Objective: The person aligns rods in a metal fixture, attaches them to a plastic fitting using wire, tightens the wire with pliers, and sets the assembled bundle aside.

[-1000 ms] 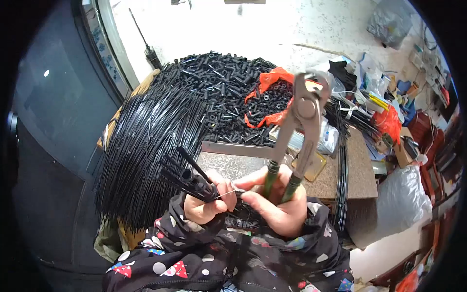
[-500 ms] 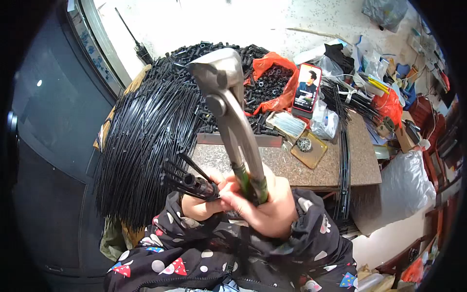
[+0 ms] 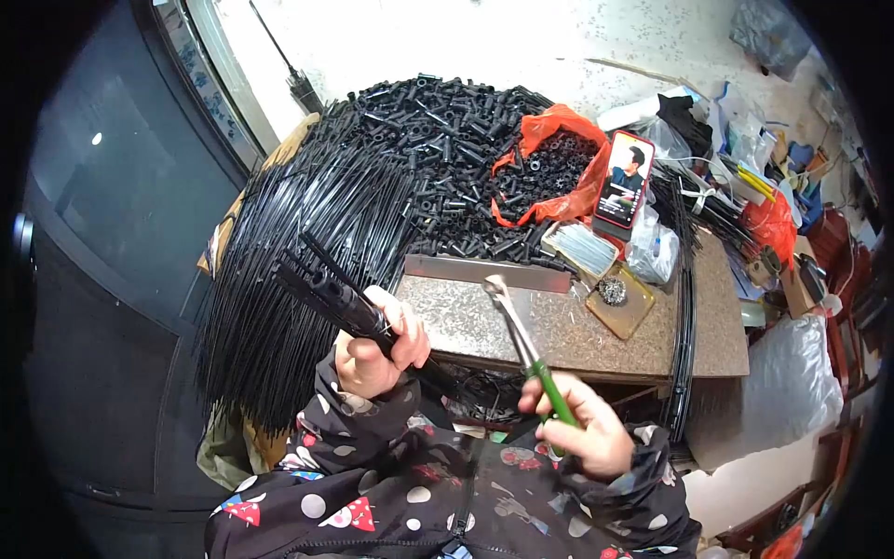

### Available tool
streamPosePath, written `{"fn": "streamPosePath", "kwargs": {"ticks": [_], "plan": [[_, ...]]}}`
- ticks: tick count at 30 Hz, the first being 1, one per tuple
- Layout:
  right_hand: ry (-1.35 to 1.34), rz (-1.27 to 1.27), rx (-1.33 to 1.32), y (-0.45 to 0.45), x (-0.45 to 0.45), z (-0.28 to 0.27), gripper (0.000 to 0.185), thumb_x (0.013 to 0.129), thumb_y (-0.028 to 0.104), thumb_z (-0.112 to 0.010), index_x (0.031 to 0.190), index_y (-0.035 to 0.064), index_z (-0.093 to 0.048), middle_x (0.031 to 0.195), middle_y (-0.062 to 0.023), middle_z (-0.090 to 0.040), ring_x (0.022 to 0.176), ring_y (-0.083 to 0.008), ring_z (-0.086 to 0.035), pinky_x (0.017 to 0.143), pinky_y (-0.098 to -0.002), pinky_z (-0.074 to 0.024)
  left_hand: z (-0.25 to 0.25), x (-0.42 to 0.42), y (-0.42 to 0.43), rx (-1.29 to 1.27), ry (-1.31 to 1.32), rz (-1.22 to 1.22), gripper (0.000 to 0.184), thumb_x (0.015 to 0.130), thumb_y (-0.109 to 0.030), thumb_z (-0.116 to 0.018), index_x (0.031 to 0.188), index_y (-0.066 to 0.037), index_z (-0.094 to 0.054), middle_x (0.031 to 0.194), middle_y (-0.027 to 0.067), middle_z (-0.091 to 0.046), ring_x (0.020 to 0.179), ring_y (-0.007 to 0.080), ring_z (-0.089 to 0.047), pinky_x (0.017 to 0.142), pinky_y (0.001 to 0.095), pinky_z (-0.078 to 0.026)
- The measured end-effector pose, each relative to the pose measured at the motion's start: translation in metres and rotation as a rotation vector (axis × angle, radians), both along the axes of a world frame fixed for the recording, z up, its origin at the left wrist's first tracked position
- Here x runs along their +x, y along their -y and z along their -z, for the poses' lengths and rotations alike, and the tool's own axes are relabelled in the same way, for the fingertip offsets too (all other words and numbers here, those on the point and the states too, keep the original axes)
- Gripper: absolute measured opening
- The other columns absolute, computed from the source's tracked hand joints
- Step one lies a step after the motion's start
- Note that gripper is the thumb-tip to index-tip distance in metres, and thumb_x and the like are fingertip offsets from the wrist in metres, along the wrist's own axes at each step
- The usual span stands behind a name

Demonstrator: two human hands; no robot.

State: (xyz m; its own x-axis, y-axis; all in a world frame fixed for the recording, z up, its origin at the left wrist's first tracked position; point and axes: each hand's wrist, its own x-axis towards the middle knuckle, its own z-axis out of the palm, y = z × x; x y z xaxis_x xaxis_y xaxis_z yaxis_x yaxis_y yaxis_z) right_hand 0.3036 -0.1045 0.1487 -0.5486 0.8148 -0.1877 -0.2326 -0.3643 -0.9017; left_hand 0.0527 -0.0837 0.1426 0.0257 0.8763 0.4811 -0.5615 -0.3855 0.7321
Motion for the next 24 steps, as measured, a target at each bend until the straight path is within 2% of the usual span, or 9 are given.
{"fn": "streamPosePath", "kwargs": {"ticks": [2, 3, 6, 12, 16, 18, 20, 21, 24], "plan": [[0.311, -0.094, 0.733, -0.003, 0.005, -0.002, 0.021, 0.065, 0.007, -0.066, 0.082, 0.0033, -0.053, 0.099, -0.0105, -0.052, 0.095, -0.0221, -0.047, 0.079, -0.0342, -0.0400, 0.001, 0.003, -0.002, -0.014, -0.002, -0.043, 0.052, 0.068, -0.049, -0.065, 0.084, -0.006, -0.042, 0.056, 0.0018, -0.041, 0.046, 0.0106, -0.038, 0.044, 0.0243, -0.033], [0.552, 0.019, 1.108, -0.002, 0.001, -0.017, 0.024, 0.057, 0.007, -0.070, 0.076, 0.0043, -0.055, 0.095, -0.0104, -0.053, 0.089, -0.0279, -0.048, 0.078, -0.0384, -0.0377, 0.002, 0.005, -0.001, -0.028, -0.019, -0.083, 0.052, 0.068, -0.050, -0.065, 0.085, -0.006, -0.043, 0.057, 0.0018, -0.043, 0.046, 0.0098, -0.038, 0.044, 0.0230, -0.033], [0.883, 0.225, 1.501, 0.006, -0.005, -0.033, 0.025, 0.045, 0.017, -0.066, 0.066, 0.0056, -0.057, 0.091, -0.0038, -0.055, 0.087, -0.0295, -0.047, 0.073, -0.0427, -0.0325, 0.004, 0.009, 0.003, -0.060, -0.106, -0.195, 0.055, 0.067, -0.052, -0.065, 0.088, -0.005, -0.043, 0.062, 0.0018, -0.046, 0.049, 0.0071, -0.040, 0.044, 0.0190, -0.033], [1.033, 0.196, 1.667, 0.005, -0.001, -0.047, 0.029, 0.042, 0.021, -0.063, 0.066, 0.0055, -0.059, 0.093, -0.0025, -0.057, 0.088, -0.0297, -0.047, 0.073, -0.0429, -0.0301, 0.000, 0.015, 0.011, -0.100, -0.228, -0.279, 0.059, 0.066, -0.053, -0.065, 0.093, -0.004, -0.043, 0.072, 0.0016, -0.050, 0.052, 0.0040, -0.042, 0.044, 0.0165, -0.033], [0.898, 0.277, 1.451, 0.002, 0.006, -0.039, 0.026, 0.051, 0.001, -0.068, 0.077, 0.0020, -0.062, 0.090, -0.0105, -0.056, 0.079, -0.0269, -0.052, 0.068, -0.0356, -0.0416, 0.011, 0.003, 0.014, -0.046, -0.245, -0.210, 0.054, 0.069, -0.039, -0.070, 0.099, -0.004, -0.044, 0.081, 0.0028, -0.049, 0.061, 0.0085, -0.045, 0.054, 0.0216, -0.037], [0.818, 0.123, 1.594, -0.002, 0.008, -0.043, 0.028, 0.055, -0.005, -0.066, 0.082, -0.0023, -0.061, 0.088, -0.0126, -0.056, 0.072, -0.0268, -0.053, 0.065, -0.0326, -0.0449, 0.014, 0.001, 0.016, 0.001, -0.258, -0.254, 0.049, 0.072, -0.031, -0.069, 0.103, -0.003, -0.043, 0.080, 0.0028, -0.047, 0.065, 0.0111, -0.046, 0.059, 0.0242, -0.039], [0.690, 0.006, 1.511, 0.000, 0.005, -0.041, 0.027, 0.055, -0.005, -0.064, 0.082, -0.0031, -0.060, 0.089, -0.0102, -0.056, 0.073, -0.0271, -0.054, 0.065, -0.0326, -0.0450, 0.016, 0.010, 0.017, 0.002, -0.130, -0.312, 0.045, 0.075, -0.029, -0.067, 0.102, -0.004, -0.043, 0.075, 0.0027, -0.046, 0.064, 0.0115, -0.045, 0.057, 0.0256, -0.039], [0.595, 0.014, 1.428, 0.004, 0.002, -0.036, 0.026, 0.055, -0.005, -0.063, 0.080, -0.0020, -0.061, 0.088, -0.0080, -0.057, 0.072, -0.0267, -0.053, 0.065, -0.0331, -0.0451, 0.007, 0.017, 0.016, 0.013, 0.073, -0.210, 0.039, 0.077, -0.029, -0.065, 0.098, -0.005, -0.043, 0.067, 0.0025, -0.043, 0.059, 0.0122, -0.044, 0.053, 0.0278, -0.040], [0.470, 0.101, 1.278, 0.013, -0.008, -0.017, 0.020, 0.051, -0.003, -0.065, 0.070, 0.0005, -0.059, 0.081, -0.0065, -0.059, 0.074, -0.0256, -0.053, 0.065, -0.0331, -0.0448, -0.001, 0.023, 0.017, 0.002, 0.189, -0.076, 0.038, 0.077, -0.035, -0.063, 0.090, -0.007, -0.041, 0.060, -0.0005, -0.040, 0.051, 0.0115, -0.040, 0.048, 0.0277, -0.037]]}}
